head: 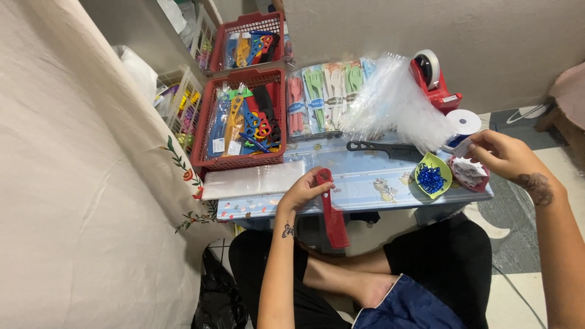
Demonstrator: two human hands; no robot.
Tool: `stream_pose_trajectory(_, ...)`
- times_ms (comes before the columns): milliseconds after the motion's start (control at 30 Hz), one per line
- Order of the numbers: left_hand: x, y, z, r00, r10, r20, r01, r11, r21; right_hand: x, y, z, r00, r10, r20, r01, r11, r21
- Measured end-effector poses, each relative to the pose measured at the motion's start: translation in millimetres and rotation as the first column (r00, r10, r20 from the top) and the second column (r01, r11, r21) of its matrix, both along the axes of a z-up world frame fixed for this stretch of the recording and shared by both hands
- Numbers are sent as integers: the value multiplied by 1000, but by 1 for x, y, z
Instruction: Sorting small hair accessories and placing them into individual plastic bags at a workspace.
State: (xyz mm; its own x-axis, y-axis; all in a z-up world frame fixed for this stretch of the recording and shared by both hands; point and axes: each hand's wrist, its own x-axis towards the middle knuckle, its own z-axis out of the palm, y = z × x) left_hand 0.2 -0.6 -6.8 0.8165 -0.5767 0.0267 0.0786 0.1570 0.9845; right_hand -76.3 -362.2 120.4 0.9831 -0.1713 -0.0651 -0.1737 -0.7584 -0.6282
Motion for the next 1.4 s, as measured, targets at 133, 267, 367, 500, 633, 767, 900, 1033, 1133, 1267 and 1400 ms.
stream_pose_trajectory(133, -3, -1, 4, 999, 31, 42, -34, 997, 68, 10, 25, 9, 991, 136, 12, -136, 972, 190)
stream_pose_trajectory(267, -6, -2, 8, 997, 28, 78, -32, 998, 46, 25, 64, 19, 947, 321, 31, -320, 928, 190)
stream_pose_trajectory(367, -8, -2, 11, 995, 33, 94, -41, 995, 88, 40, 97, 29, 899, 438, 2, -434, 890, 143)
stream_pose_trajectory(500, -10, -1, 8, 995, 28, 100, -23, 998, -56, 61, 139, 45, 863, 503, 48, -505, 859, 87)
stream_pose_trajectory(633, -15, 1, 18, 996, 29, 85, -26, 999, -34, 77, 166, 52, 829, 558, 48, -559, 829, 10)
stream_pose_trajectory(767, -13, 2, 15, 997, 37, 69, -35, 999, -30, 84, 178, 46, 788, 613, 54, -610, 790, -65)
stream_pose_trajectory(900, -12, 2, 13, 997, 30, 64, -30, 999, -12, 83, 179, 47, 794, 607, -26, -608, 794, -12)
stream_pose_trajectory(1033, -8, 3, 8, 998, 23, 52, -22, 1000, -13, 78, 184, 56, 760, 635, -134, -644, 764, -29)
stream_pose_trajectory(1133, -4, 2, -7, 999, 38, 37, -37, 999, -25, 78, 187, 46, 743, 649, -167, -659, 752, -13)
stream_pose_trajectory(1267, 2, 2, -21, 999, 29, 38, -29, 1000, 4, 76, 193, 44, 732, 651, -200, -664, 748, 5)
stream_pose_trajectory(1400, -11, 5, 10, 998, 30, 53, -32, 999, 26, 79, 191, 31, 734, 662, -153, -674, 737, -42)
